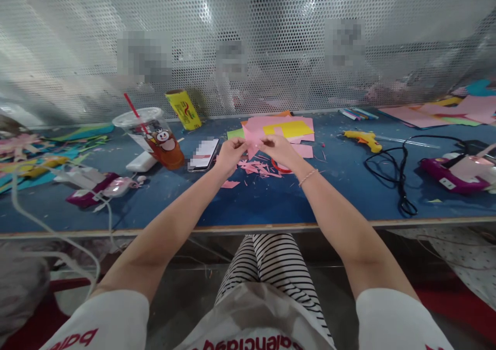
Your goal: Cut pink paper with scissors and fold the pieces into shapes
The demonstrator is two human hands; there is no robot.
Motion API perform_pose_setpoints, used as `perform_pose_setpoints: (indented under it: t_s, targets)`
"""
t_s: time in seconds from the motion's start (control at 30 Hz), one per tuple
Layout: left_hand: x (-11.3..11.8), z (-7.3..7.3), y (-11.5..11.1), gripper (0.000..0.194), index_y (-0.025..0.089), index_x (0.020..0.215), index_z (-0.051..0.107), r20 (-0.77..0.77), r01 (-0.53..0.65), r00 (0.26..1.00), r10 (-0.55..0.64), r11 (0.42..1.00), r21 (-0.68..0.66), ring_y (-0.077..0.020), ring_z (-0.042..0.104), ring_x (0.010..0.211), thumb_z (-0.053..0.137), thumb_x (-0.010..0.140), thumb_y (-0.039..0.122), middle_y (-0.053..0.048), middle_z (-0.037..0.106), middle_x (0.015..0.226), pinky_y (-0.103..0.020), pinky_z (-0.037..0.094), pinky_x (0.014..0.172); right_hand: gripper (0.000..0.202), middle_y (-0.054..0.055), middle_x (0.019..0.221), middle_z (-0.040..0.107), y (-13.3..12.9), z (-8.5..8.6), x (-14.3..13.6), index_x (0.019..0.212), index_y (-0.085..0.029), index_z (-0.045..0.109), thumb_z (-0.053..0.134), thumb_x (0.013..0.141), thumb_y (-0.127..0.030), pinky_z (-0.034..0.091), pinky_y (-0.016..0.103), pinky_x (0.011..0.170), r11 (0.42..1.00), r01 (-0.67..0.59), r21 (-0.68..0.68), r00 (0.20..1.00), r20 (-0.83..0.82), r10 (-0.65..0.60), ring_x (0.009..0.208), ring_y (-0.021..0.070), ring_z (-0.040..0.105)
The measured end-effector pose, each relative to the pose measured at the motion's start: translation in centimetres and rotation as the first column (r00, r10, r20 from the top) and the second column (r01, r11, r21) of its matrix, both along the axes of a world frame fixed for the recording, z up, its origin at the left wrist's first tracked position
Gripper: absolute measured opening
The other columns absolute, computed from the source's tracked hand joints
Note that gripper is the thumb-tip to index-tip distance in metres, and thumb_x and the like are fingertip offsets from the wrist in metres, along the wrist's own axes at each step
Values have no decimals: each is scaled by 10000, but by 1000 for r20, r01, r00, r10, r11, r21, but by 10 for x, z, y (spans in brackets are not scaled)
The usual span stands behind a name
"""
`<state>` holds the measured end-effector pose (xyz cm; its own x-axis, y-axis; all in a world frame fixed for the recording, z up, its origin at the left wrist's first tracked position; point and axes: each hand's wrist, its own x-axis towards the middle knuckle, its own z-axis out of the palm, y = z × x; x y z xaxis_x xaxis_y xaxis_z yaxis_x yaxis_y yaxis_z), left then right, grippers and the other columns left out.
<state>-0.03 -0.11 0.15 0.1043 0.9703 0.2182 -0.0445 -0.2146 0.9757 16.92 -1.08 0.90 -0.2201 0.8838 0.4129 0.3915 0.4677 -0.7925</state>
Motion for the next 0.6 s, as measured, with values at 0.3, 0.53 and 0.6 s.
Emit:
perform_pose_setpoints:
  t_s: [0.3,0.53,0.6]
  targets:
    - [-1,-3,3,183,130,782,632,-71,-49,996,55,995,83,-97,565,623,662,678,278,-8,605,688,-230,491,601,318,-48,544,402,2,-8,-8,606,-167,523,603,689,-463,292,231,523,995,44,-90,998,-42,-48,513,75,344]
    - [5,1,-5,244,139,721,567,63,116,992,-113,993,-38,-97,569,606,663,690,360,22,554,625,-248,499,611,345,-64,534,374,-7,-1,-10,566,-180,425,656,645,-423,264,227,514,997,66,-42,997,42,-64,525,68,325]
    - [4,0,-4,219,138,732,582,74,94,994,-86,990,-105,-83,551,573,700,652,304,29,555,617,-220,475,577,348,-64,539,385,-8,-1,-11,568,-185,411,670,631,-409,295,225,516,997,28,-72,1000,-3,-28,526,70,353]
